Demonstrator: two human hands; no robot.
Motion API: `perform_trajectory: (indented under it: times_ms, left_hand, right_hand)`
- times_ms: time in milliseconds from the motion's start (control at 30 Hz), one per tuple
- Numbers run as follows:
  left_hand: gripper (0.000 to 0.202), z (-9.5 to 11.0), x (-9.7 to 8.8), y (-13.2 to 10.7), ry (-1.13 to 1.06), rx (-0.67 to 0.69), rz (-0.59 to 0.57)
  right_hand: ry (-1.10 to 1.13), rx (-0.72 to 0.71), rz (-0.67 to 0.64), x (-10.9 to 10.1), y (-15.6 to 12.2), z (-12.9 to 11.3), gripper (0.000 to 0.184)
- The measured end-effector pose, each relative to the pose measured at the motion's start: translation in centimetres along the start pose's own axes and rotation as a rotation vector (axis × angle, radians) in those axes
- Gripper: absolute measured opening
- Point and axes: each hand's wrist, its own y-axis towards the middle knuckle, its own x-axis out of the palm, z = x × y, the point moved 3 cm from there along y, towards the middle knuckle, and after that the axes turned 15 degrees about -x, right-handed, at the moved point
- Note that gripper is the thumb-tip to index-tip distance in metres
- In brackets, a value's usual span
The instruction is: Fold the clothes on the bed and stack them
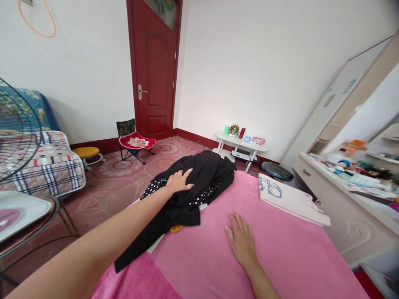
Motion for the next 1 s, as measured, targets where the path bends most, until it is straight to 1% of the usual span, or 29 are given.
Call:
perform_trajectory:
  times_ms: [100,167,200,233,300,333,367,400,433,467,500,533,567,633,700,733,800,900,1000]
  left_hand:
    - [0.075,0.0,-1.4,-0.2,0.072,0.025,-0.083]
    - [0.072,0.4,-3.2,-0.4,0.141,0.026,-0.132]
    - [0.067,0.9,-4.2,-0.5,0.175,0.020,-0.122]
    - [0.061,1.8,-5.4,-0.6,0.198,0.025,-0.072]
    - [0.046,4.5,-7.3,-1.5,0.183,0.102,0.116]
    - [0.040,6.4,-7.6,-2.3,0.143,0.182,0.206]
    - [0.037,8.3,-7.4,-3.3,0.083,0.278,0.265]
    - [0.036,10.2,-6.7,-4.5,0.009,0.376,0.272]
    - [0.037,12.0,-5.3,-5.6,-0.060,0.457,0.225]
    - [0.039,13.5,-3.5,-6.7,-0.115,0.510,0.151]
    - [0.041,14.7,-1.3,-7.7,-0.148,0.535,0.075]
    - [0.044,15.5,0.9,-8.5,-0.162,0.539,0.025]
    - [0.046,16.1,3.1,-9.1,-0.169,0.531,-0.011]
    - [0.048,16.6,6.9,-9.8,-0.174,0.496,-0.049]
    - [0.050,16.5,9.6,-9.8,-0.181,0.447,-0.061]
    - [0.050,16.3,10.5,-9.6,-0.184,0.425,-0.058]
    - [0.051,16.2,11.4,-9.1,-0.185,0.401,-0.046]
    - [0.051,16.2,11.8,-8.6,-0.185,0.406,-0.037]
    - [0.051,16.3,11.8,-8.5,-0.184,0.405,-0.031]
  right_hand:
    - [0.012,0.017,-0.008,-0.3,0.0,-0.2,0.056]
    - [0.023,0.019,-0.011,-0.6,-0.3,-0.2,0.056]
    - [0.027,0.019,-0.011,-0.7,-0.4,-0.2,0.056]
    - [0.032,0.020,-0.010,-0.8,-0.5,-0.2,0.055]
    - [0.040,0.023,-0.009,-1.0,-0.6,-0.3,0.055]
    - [0.045,0.027,-0.010,-1.1,-0.5,-0.3,0.055]
    - [0.050,0.030,-0.012,-1.1,-0.5,-0.3,0.055]
    - [0.057,0.033,-0.014,-1.2,-0.5,-0.4,0.055]
    - [0.064,0.036,-0.015,-1.2,-0.5,-0.4,0.055]
    - [0.074,0.036,-0.018,-1.3,-0.5,-0.4,0.055]
    - [0.087,0.027,-0.022,-1.4,-0.7,-0.4,0.055]
    - [0.104,0.007,-0.027,-1.5,-0.9,-0.2,0.056]
    - [0.123,-0.029,-0.034,-1.6,-1.2,0.1,0.057]
    - [0.161,-0.129,-0.047,-2.0,-1.8,1.4,0.055]
    - [0.178,-0.187,-0.045,-2.6,-2.5,4.0,0.052]
    - [0.177,-0.182,-0.037,-2.8,-2.7,5.7,0.050]
    - [0.163,-0.118,-0.018,-3.1,-2.8,10.0,0.047]
    - [0.220,0.016,0.042,-3.2,-1.9,17.0,0.042]
    - [0.322,0.211,0.175,-3.4,0.0,24.0,0.035]
